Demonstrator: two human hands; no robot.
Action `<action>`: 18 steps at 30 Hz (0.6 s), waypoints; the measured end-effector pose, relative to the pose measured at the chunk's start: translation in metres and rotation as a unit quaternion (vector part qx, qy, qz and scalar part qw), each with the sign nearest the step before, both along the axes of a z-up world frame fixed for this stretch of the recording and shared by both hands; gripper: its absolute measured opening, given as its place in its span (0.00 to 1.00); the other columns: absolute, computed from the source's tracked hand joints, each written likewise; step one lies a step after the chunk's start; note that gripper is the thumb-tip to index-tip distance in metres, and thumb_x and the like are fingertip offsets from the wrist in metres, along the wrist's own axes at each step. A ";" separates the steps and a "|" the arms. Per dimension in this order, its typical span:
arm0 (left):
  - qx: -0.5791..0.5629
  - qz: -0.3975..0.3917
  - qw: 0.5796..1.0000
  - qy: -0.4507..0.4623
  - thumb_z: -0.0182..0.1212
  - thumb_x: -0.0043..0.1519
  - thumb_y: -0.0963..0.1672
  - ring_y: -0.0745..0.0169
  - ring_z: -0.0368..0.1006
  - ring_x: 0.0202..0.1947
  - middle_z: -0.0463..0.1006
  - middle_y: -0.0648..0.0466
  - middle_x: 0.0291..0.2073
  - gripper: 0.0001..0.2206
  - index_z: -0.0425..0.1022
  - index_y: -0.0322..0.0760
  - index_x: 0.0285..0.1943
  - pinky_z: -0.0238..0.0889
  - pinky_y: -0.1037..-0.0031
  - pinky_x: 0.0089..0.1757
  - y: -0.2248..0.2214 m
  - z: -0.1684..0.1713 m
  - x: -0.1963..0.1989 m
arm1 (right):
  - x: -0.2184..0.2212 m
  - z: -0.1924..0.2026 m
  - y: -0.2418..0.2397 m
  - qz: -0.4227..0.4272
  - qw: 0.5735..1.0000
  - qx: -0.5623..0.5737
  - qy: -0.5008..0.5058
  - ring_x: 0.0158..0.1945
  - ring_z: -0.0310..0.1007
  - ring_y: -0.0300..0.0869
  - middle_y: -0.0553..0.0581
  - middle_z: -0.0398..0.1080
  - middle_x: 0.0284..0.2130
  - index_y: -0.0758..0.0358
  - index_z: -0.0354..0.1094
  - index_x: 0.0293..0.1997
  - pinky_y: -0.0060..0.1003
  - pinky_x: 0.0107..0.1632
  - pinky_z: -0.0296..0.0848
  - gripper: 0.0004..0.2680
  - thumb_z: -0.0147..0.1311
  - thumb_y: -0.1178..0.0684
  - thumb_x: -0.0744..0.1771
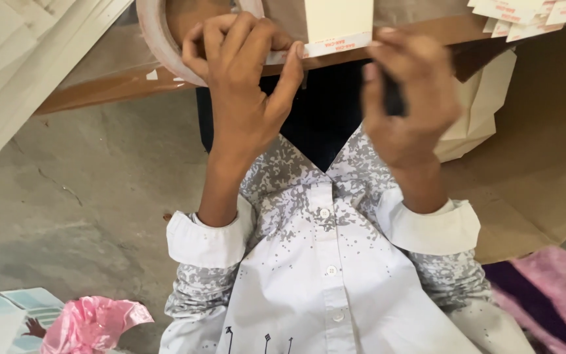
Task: Applying double-sided adhesive tape to paper strips and stacking them.
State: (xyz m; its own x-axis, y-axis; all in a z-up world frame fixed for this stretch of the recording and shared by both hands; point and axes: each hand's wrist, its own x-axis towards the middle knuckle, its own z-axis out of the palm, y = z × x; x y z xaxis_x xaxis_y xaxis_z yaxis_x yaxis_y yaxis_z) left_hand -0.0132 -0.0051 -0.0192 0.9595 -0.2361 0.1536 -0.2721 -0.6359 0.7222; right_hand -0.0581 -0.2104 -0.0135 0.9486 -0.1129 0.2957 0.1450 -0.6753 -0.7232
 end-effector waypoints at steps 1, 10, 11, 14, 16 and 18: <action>-0.003 -0.001 1.000 0.000 0.66 0.71 0.45 0.55 0.63 0.60 0.74 0.58 0.45 0.06 0.76 0.39 0.47 0.37 0.55 0.63 -0.001 0.000 0.000 | -0.005 -0.002 0.003 0.054 0.993 -0.096 -0.028 0.58 0.74 0.52 0.60 0.73 0.55 0.67 0.73 0.57 0.43 0.57 0.76 0.11 0.64 0.67 0.69; -0.008 0.005 1.000 0.021 0.66 0.70 0.45 0.53 0.63 0.60 0.74 0.57 0.45 0.06 0.76 0.39 0.46 0.36 0.52 0.65 0.000 0.004 0.002 | -0.010 -0.014 0.016 0.038 0.984 -0.167 -0.041 0.56 0.73 0.51 0.59 0.72 0.57 0.68 0.72 0.60 0.48 0.64 0.69 0.11 0.61 0.65 0.70; -0.005 0.009 1.000 0.019 0.66 0.70 0.45 0.53 0.63 0.60 0.74 0.57 0.45 0.06 0.76 0.39 0.46 0.36 0.52 0.65 0.000 0.004 0.002 | -0.011 -0.015 0.016 0.041 0.985 -0.164 -0.043 0.56 0.73 0.51 0.59 0.72 0.57 0.68 0.72 0.60 0.48 0.64 0.69 0.11 0.61 0.65 0.70; -0.018 0.011 0.999 0.023 0.66 0.70 0.45 0.55 0.63 0.60 0.74 0.57 0.45 0.06 0.76 0.39 0.47 0.36 0.54 0.64 0.000 0.005 0.001 | -0.016 -0.021 0.018 0.042 0.983 -0.176 -0.029 0.55 0.71 0.49 0.58 0.71 0.58 0.67 0.69 0.66 0.49 0.66 0.68 0.13 0.60 0.64 0.72; -0.032 0.009 0.999 0.022 0.66 0.68 0.44 0.55 0.64 0.58 0.74 0.58 0.42 0.05 0.76 0.39 0.46 0.36 0.50 0.66 -0.002 0.004 0.002 | -0.019 -0.025 0.021 0.026 0.967 -0.255 -0.009 0.57 0.68 0.47 0.55 0.69 0.61 0.64 0.67 0.69 0.54 0.70 0.61 0.15 0.59 0.60 0.73; -0.029 0.009 0.999 0.019 0.66 0.69 0.44 0.55 0.64 0.59 0.74 0.58 0.43 0.05 0.76 0.39 0.47 0.36 0.50 0.67 -0.002 0.004 0.002 | -0.024 -0.029 0.025 0.024 0.962 -0.270 0.000 0.60 0.67 0.47 0.57 0.65 0.63 0.62 0.66 0.71 0.56 0.72 0.56 0.16 0.59 0.58 0.72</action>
State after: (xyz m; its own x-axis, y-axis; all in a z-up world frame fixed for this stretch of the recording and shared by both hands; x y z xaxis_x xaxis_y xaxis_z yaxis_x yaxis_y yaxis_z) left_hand -0.0113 -0.0071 -0.0148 0.9690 -0.2099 0.1304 -0.2326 -0.5966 0.7681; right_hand -0.0824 -0.1850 -0.0424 0.9489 0.1005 0.2990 0.1846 -0.9456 -0.2679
